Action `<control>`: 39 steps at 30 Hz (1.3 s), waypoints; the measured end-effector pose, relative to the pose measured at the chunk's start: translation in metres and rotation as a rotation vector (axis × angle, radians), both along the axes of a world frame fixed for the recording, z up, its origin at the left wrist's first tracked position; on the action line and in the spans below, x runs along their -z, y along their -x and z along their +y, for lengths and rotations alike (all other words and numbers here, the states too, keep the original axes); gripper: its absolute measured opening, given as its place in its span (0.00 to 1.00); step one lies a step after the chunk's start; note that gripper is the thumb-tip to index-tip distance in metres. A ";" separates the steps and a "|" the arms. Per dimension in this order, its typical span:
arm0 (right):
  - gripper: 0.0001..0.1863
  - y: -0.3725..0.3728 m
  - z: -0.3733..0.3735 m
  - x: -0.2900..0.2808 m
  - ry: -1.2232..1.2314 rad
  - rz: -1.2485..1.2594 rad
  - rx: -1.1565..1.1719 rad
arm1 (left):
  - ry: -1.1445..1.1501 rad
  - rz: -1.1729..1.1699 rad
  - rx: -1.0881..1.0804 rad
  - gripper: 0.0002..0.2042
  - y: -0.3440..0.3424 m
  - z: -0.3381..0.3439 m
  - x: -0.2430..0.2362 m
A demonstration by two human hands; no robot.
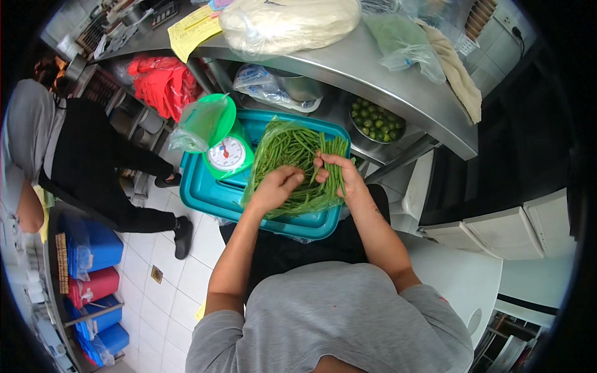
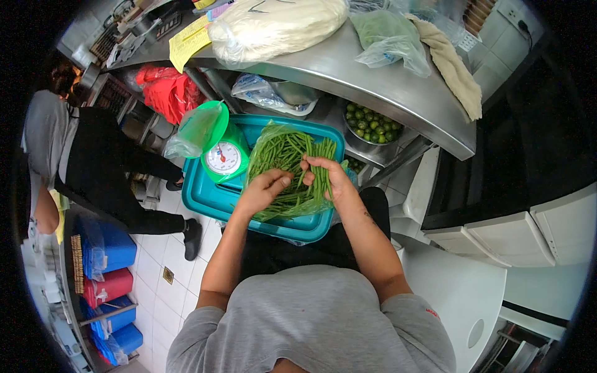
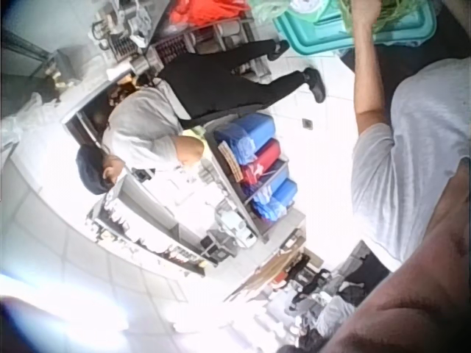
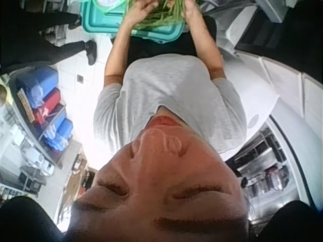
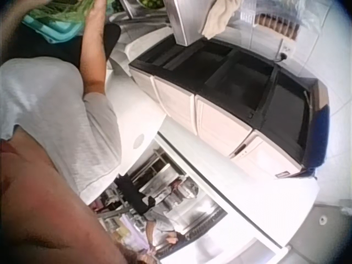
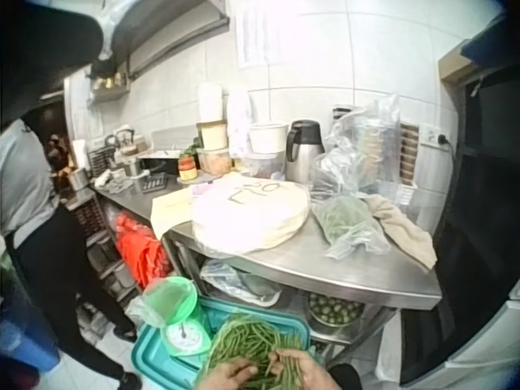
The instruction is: The person trims the ends of long beans by hand and places the trimmed beans into a plastic bag.
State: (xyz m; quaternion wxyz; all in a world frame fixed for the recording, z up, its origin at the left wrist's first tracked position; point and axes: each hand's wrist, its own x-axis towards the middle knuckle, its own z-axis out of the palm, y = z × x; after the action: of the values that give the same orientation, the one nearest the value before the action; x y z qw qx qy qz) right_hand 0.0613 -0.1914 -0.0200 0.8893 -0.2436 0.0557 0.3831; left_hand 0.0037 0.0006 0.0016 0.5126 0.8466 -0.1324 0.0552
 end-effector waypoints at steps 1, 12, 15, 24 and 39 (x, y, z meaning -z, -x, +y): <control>0.10 0.001 0.004 -0.002 -0.012 -0.013 0.053 | 0.011 0.239 0.045 0.08 0.003 -0.003 -0.008; 0.12 0.026 0.024 -0.051 0.264 -0.610 0.075 | 0.253 0.299 -0.428 0.06 -0.011 -0.013 -0.004; 0.10 0.009 0.007 -0.028 0.190 -0.371 0.247 | -0.356 -0.003 -0.118 0.03 0.002 -0.009 0.010; 0.10 0.010 -0.005 -0.019 0.234 -0.307 0.278 | -0.931 -0.187 0.052 0.08 0.020 -0.012 0.027; 0.11 0.044 0.059 -0.017 0.355 -0.310 0.431 | -0.108 -0.111 -0.369 0.05 0.012 -0.022 0.000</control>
State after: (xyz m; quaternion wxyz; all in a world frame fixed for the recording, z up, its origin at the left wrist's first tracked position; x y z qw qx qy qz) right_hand 0.0171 -0.1320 -0.0025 0.8916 -0.4328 0.0360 0.1284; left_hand -0.0080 -0.0216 0.0013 0.4394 0.8785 -0.0055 0.1876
